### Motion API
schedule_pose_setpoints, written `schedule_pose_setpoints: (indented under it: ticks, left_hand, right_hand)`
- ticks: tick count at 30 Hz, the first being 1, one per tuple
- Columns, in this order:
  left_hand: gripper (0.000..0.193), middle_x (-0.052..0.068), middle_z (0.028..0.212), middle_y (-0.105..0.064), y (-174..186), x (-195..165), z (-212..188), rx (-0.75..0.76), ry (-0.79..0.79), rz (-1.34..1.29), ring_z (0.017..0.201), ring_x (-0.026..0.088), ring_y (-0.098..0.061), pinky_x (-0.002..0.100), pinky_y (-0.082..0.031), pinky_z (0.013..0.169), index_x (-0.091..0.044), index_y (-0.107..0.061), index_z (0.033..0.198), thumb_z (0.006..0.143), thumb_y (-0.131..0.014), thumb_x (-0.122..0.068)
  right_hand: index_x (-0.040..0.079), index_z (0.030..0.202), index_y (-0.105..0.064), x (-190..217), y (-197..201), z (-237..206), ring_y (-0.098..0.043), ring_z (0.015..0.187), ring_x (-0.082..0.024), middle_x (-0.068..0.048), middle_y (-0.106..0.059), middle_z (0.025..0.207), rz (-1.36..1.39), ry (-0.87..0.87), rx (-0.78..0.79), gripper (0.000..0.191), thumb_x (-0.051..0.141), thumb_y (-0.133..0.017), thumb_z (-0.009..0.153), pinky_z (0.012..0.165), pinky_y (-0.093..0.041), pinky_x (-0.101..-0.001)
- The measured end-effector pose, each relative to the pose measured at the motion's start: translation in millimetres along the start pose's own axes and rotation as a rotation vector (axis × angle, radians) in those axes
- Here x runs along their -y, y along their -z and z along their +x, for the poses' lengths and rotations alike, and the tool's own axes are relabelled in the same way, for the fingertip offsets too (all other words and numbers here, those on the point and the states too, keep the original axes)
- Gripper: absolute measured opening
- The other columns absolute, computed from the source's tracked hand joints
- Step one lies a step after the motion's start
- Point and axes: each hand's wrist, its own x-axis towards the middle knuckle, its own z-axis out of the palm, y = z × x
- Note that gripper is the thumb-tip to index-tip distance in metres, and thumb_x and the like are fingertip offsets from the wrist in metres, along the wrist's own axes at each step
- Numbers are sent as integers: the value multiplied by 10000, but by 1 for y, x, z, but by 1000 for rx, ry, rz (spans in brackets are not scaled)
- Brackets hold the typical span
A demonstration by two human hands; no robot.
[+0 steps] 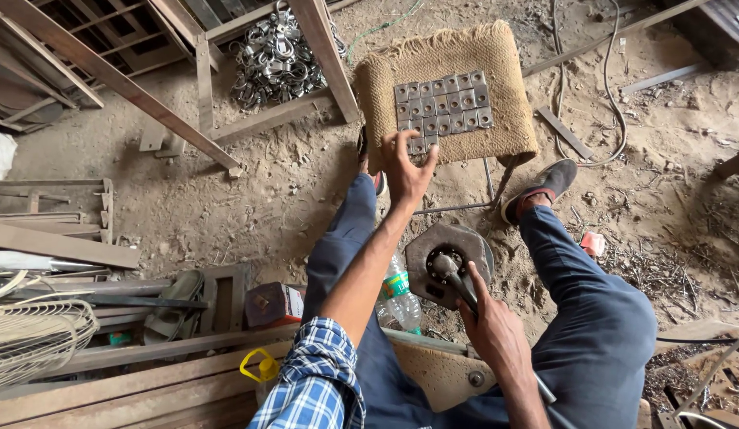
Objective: The person repeatedly hammers small metal pieces on an anvil to shape them. They place each finished piece on a nearby stool and continue the process with additional pieces.
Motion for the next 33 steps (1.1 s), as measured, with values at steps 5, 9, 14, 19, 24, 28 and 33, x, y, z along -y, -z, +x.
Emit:
schedule_pose_setpoints:
  ticks: [5, 9, 14, 19, 24, 28, 33]
  left_hand:
    - [510, 175, 1420, -521, 5, -6, -20, -151, 11, 103, 1395, 339, -467, 558, -316, 1241, -41, -482, 1392, 935, -631, -211]
    - [633, 239, 1609, -399, 6, 2, -35, -77, 73, 36, 1526, 401, -376, 593, -276, 1289, -17, -400, 1534, 988, -632, -238]
    - [634, 248, 1579, -402, 11, 23, -22, -116, 169, 61, 1434, 435, -437, 619, -359, 1176, -91, -505, 1424, 898, -785, -306]
    - [453, 229, 1533, -453, 17, 27, -18, -68, 189, -126, 1400, 415, -507, 579, -482, 1122, -146, -610, 1280, 888, -782, -294]
    - [410, 201, 1502, -460, 13, 30, -16, -92, 151, -41, 1343, 380, -524, 569, -480, 1109, -148, -659, 1200, 858, -816, -310]
    - [393, 201, 1518, -442, 11, 32, -17, -79, 182, 1, 1340, 372, -503, 564, -453, 1106, -152, -683, 1169, 841, -822, -317]
    - [571, 238, 1542, -406, 23, 26, -22, -60, 192, -127, 1412, 394, -427, 564, -387, 1150, -69, -560, 1355, 884, -804, -278]
  right_hand:
    - [232, 1621, -207, -1, 0, 2, -700, 579, -308, -157, -720, 731, 2, -6, 6, 787, 384, -594, 953, 541, -552, -446]
    - [239, 1620, -209, -2, -1, 3, -697, 590, -309, -167, -718, 747, -18, -31, 21, 782, 396, -599, 961, 547, -543, -450]
    - [245, 1621, -204, 2, -1, 3, -702, 604, -298, -159, -720, 766, -16, -46, 26, 784, 393, -595, 957, 534, -548, -450]
    - [239, 1617, -221, 4, 0, 4, -693, 592, -302, -160, -722, 750, -9, -10, -6, 786, 386, -604, 946, 531, -539, -450]
    - [252, 1625, -204, 7, -1, 3, -689, 564, -295, -158, -718, 749, -11, -45, 34, 780, 385, -590, 960, 518, -539, -448]
    - [249, 1628, -194, 7, -2, 4, -688, 558, -302, -162, -712, 733, -3, -58, 46, 781, 381, -589, 968, 524, -536, -454]
    - [223, 1620, -229, 13, 4, -4, -700, 718, -334, -176, -723, 881, -30, 16, -65, 822, 351, -654, 928, 621, -548, -460]
